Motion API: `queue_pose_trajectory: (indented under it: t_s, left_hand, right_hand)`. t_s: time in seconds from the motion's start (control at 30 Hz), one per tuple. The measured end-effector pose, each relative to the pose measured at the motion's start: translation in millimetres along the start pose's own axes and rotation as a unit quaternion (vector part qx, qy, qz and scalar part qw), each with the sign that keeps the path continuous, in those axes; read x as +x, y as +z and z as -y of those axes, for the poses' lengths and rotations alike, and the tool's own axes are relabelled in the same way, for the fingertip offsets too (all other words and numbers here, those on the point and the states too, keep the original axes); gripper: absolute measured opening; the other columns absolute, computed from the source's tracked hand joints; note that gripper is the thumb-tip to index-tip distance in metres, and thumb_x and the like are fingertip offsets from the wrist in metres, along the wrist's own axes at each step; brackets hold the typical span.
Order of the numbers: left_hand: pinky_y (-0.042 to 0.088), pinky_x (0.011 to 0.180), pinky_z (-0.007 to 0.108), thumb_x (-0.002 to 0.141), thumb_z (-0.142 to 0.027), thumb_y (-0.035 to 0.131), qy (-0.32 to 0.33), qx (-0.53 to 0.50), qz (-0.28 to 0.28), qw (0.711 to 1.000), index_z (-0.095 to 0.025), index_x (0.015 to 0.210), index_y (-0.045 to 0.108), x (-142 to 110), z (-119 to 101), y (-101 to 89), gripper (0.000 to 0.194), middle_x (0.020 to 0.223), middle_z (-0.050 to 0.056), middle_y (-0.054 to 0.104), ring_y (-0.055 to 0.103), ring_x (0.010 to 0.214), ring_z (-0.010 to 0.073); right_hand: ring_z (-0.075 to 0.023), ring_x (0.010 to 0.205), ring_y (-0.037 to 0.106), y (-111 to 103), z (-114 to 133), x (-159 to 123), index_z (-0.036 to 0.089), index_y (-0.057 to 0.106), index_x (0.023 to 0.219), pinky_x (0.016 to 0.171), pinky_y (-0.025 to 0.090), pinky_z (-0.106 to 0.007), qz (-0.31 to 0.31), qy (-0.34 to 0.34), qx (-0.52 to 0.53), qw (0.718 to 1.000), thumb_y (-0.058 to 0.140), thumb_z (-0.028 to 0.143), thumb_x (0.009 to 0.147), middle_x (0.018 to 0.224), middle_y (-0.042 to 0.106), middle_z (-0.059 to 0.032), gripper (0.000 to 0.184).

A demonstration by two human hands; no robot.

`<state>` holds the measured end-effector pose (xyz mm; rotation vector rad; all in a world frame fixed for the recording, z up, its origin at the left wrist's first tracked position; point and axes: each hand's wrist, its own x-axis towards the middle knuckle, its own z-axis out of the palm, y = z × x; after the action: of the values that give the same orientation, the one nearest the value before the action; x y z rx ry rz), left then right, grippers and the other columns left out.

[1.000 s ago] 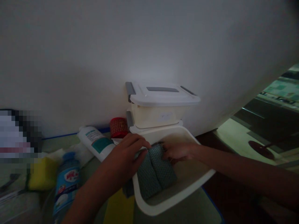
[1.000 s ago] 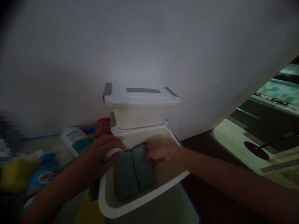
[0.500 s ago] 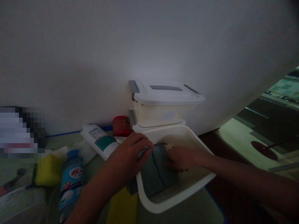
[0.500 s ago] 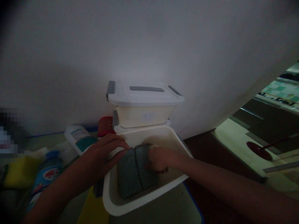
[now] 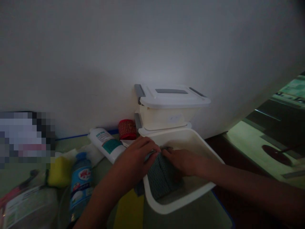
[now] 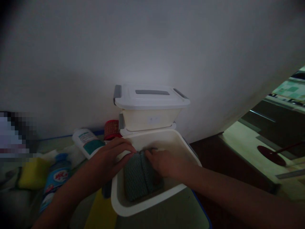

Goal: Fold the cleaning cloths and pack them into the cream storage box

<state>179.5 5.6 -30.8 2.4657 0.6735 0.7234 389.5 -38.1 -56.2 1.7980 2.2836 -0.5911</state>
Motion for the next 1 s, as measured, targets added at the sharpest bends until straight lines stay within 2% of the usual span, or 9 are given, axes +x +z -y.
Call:
queue_pose_trajectory:
  t_s: [0.1,0.23,0.37,0.57,0.73,0.8,0.87,0.93,1.0]
  left_hand:
    - [0.047,0.084,0.033,0.087,-0.015,0.050,0.001,-0.001,-0.010,1.000,-0.019,0.093,0.061,0,1,0.6,0.013,0.097,0.004,0.062,0.058,0.093,0.0177]
    - [0.048,0.085,0.035,0.086,-0.013,0.051,0.008,0.011,-0.037,0.999,-0.019,0.092,0.061,0,2,0.9,0.013,0.097,0.005,0.061,0.056,0.095,0.0186]
    - [0.043,0.094,0.045,0.084,-0.015,0.052,-0.012,0.055,-0.083,0.995,-0.017,0.096,0.060,-2,5,-0.4,0.014,0.105,0.009,0.057,0.050,0.106,0.0239]
    - [0.042,0.100,0.043,0.090,-0.023,0.043,-0.069,0.024,-0.053,0.996,-0.016,0.103,0.057,-9,9,-2.6,0.020,0.118,0.011,0.046,0.052,0.112,0.0214]
    - [0.042,0.100,0.044,0.091,-0.023,0.040,-0.066,0.050,-0.059,0.995,-0.015,0.100,0.058,-10,13,-0.5,0.021,0.117,0.012,0.047,0.051,0.114,0.0228]
    - [0.042,0.099,0.044,0.091,-0.021,0.040,-0.062,0.063,-0.077,0.993,-0.014,0.099,0.057,-10,13,1.2,0.020,0.114,0.011,0.050,0.052,0.113,0.0229]
    - [0.041,0.100,0.046,0.090,-0.020,0.041,-0.064,0.078,-0.104,0.989,-0.014,0.101,0.055,-11,10,0.5,0.019,0.113,0.012,0.052,0.051,0.112,0.0237]
    - [0.041,0.099,0.045,0.090,-0.020,0.041,-0.065,0.079,-0.124,0.987,-0.013,0.107,0.052,-15,5,-5.8,0.021,0.114,0.013,0.052,0.051,0.112,0.0239]
    - [0.042,0.099,0.042,0.091,-0.022,0.040,-0.062,0.069,-0.114,0.989,-0.015,0.109,0.051,-24,-3,-19.7,0.022,0.116,0.013,0.053,0.050,0.112,0.0226]
  right_hand:
    - [-0.0343,0.092,0.064,3,2,4,0.021,0.041,0.135,0.073,0.050,-0.040,0.023,0.008,-0.030,0.999,0.081,0.021,0.047,0.122,0.059,-0.0173,0.097]
    - [-0.0354,0.090,0.065,-9,7,0,0.019,0.048,0.127,0.072,0.050,-0.042,0.029,0.006,-0.043,0.999,0.080,0.025,0.052,0.118,0.061,-0.0174,0.081]
    - [-0.0348,0.094,0.064,-18,10,-7,0.018,0.049,0.125,0.075,0.050,-0.041,0.031,0.008,-0.043,0.999,0.078,0.026,0.058,0.116,0.063,-0.0166,0.073]
    - [-0.0347,0.101,0.062,-11,23,-1,0.016,0.044,0.132,0.080,0.049,-0.041,0.048,-0.011,-0.050,0.998,0.078,0.028,0.059,0.124,0.058,-0.0198,0.081]
    - [-0.0331,0.098,0.063,-12,30,4,0.019,0.043,0.134,0.076,0.049,-0.039,0.046,0.001,-0.057,0.997,0.077,0.030,0.058,0.123,0.059,-0.0178,0.083]
    - [-0.0320,0.094,0.065,-17,28,1,0.021,0.049,0.129,0.073,0.049,-0.037,0.043,0.009,-0.056,0.997,0.078,0.030,0.057,0.119,0.062,-0.0151,0.078]
    - [-0.0308,0.090,0.066,-25,25,-4,0.021,0.057,0.121,0.071,0.048,-0.036,0.032,0.014,-0.055,0.998,0.077,0.030,0.059,0.112,0.066,-0.0124,0.065]
    - [-0.0294,0.090,0.066,-33,25,-11,0.020,0.062,0.113,0.072,0.047,-0.035,0.004,0.019,-0.056,0.998,0.070,0.032,0.068,0.106,0.068,-0.0112,0.047]
    - [-0.0281,0.090,0.065,-41,28,-20,0.018,0.063,0.110,0.071,0.045,-0.034,-0.039,0.025,-0.053,0.997,0.059,0.035,0.079,0.102,0.069,-0.0116,0.035]
